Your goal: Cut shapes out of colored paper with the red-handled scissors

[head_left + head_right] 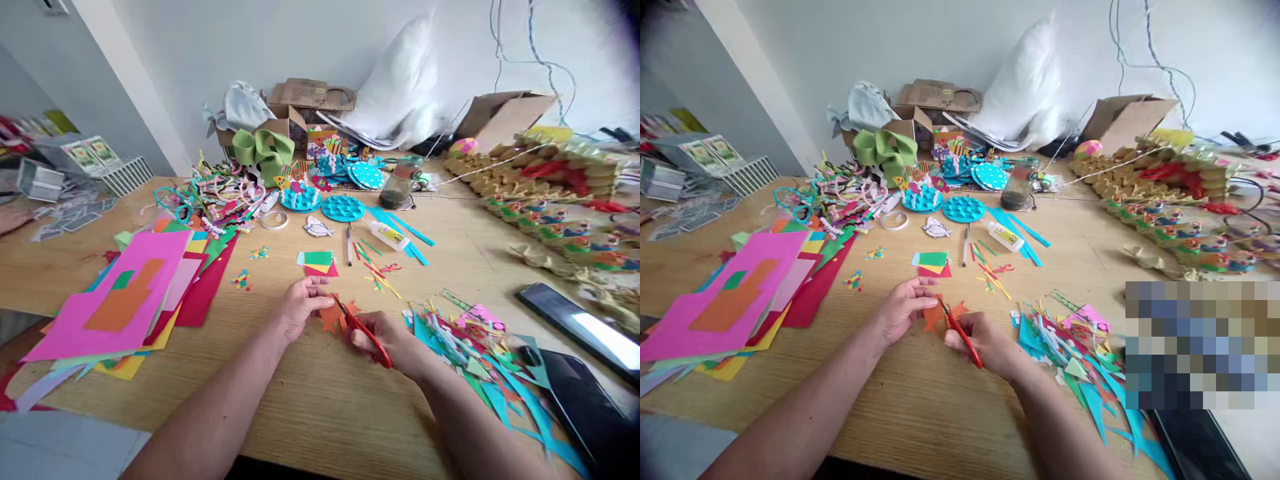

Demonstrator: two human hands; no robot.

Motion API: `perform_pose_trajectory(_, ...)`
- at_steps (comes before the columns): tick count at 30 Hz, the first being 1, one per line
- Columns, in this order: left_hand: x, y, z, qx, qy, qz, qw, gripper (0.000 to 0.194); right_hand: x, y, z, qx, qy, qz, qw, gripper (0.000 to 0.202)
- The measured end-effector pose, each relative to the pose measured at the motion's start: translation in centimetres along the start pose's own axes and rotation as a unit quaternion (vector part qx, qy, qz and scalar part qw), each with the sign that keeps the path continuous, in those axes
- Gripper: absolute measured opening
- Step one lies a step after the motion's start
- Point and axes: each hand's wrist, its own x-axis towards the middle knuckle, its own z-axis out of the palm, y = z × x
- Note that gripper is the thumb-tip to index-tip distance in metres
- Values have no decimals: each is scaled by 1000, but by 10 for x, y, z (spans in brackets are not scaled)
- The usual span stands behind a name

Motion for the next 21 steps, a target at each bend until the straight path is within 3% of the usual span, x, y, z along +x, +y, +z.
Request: perform_pose_trajectory(21,0,-1,0,-9,-10,1,1000,51,1,4,1,11,-5,-8,1000,59)
